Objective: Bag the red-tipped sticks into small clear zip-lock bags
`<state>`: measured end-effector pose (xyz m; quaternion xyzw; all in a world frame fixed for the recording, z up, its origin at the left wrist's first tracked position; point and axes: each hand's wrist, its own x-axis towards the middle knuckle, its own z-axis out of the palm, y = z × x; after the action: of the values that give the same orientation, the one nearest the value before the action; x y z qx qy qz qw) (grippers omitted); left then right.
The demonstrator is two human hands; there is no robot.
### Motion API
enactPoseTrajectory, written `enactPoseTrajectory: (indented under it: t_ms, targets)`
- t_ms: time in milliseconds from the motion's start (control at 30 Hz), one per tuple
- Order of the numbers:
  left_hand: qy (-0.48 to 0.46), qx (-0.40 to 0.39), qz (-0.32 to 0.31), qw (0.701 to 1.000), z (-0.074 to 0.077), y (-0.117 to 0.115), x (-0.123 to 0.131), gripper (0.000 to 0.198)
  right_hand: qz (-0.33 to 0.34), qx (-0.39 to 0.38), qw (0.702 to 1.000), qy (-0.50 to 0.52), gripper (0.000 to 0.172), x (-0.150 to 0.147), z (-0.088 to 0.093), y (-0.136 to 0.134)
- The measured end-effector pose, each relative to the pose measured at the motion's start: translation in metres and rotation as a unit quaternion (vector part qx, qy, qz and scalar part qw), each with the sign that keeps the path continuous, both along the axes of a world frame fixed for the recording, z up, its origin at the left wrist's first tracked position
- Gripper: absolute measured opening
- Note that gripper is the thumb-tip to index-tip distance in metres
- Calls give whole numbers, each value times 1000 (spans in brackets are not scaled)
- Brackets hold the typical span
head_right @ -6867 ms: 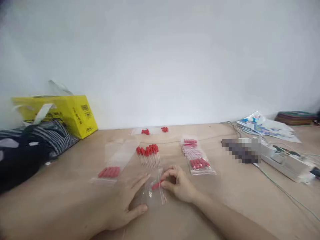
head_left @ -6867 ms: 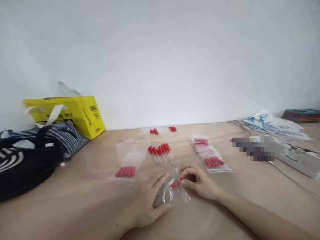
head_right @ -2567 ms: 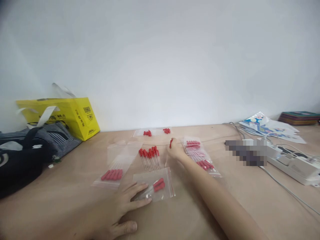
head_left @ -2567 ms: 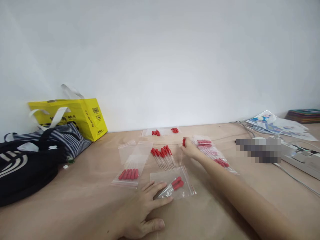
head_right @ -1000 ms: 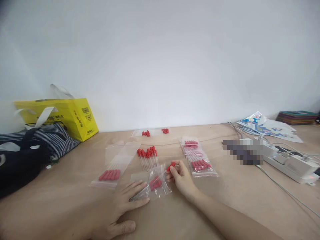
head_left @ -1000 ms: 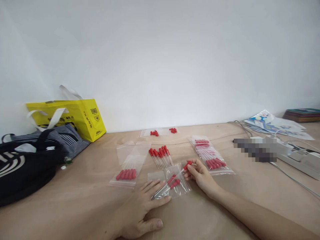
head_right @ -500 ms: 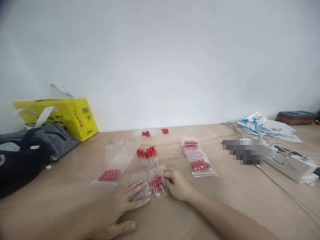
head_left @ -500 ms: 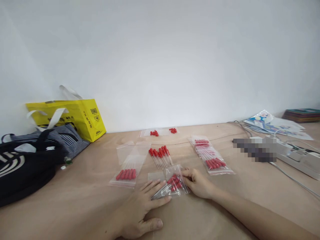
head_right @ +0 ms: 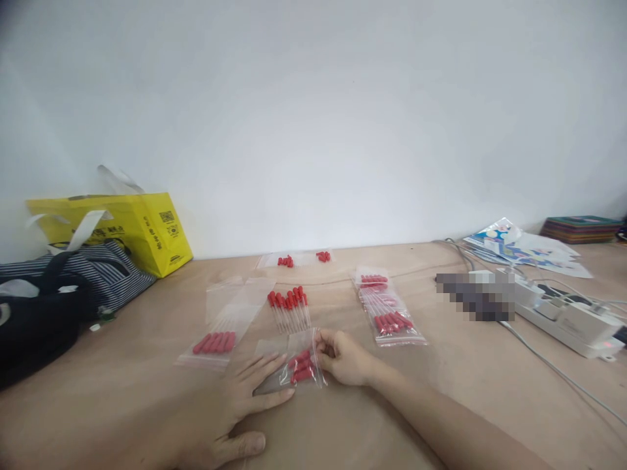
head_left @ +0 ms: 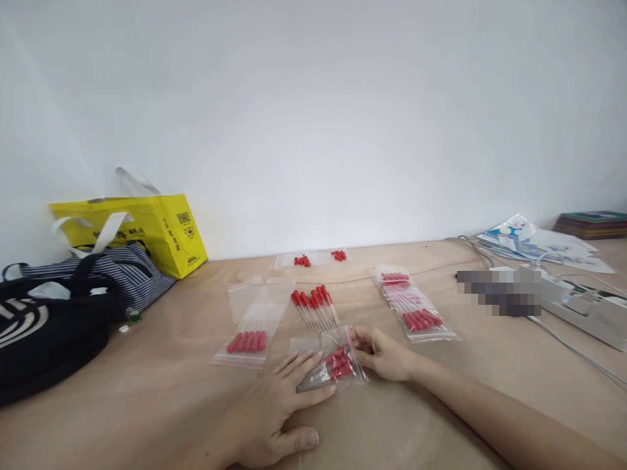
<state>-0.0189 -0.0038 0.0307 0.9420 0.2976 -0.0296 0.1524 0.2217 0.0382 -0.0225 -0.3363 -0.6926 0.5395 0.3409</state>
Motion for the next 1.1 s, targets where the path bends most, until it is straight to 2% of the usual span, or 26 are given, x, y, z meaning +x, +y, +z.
enactPoseTrajectory:
  t_ms: [67, 133, 233, 300, 400, 500, 633, 833, 967, 1100]
  targets:
    - [-8, 0, 2, 1000, 0, 0, 0, 51, 8, -10, 1000, 9, 22, 2, -1, 2]
    - [-22, 0, 4, 1000, -1, 1, 0, 51, -20, -21, 1000, 10, 23, 4, -2, 7]
    - [-34, 6, 4, 999, -3, 2, -1, 55, -142, -2, 990, -4, 21, 7, 0, 23]
    - [-34, 15, 3, 999, -5, 2, -1, 58, -239, 18, 970, -35, 17, 5, 2, 38]
    - [-51, 32, 8, 998, -9, 2, -4, 59, -311, 17, 946, -88, 11, -4, 5, 62]
    - [-59, 27, 11, 998, -12, 2, -7, 58, -324, 5, 938, -122, 10, -18, 5, 83]
    - [-42, 8, 19, 999, -12, 4, -9, 61, -350, -4, 921, -171, 21, -38, 4, 105]
    - [-33, -6, 19, 999, -9, 5, -8, 61, -362, -18, 908, -213, 23, -55, 11, 125]
    - [-29, -4, 25, 999, -8, 4, -8, 58, -367, -33, 907, -203, 21, -62, 12, 129]
    - [-30, -1, 14, 999, -7, 3, -8, 56, -384, -42, 912, -140, 20, -63, 8, 129]
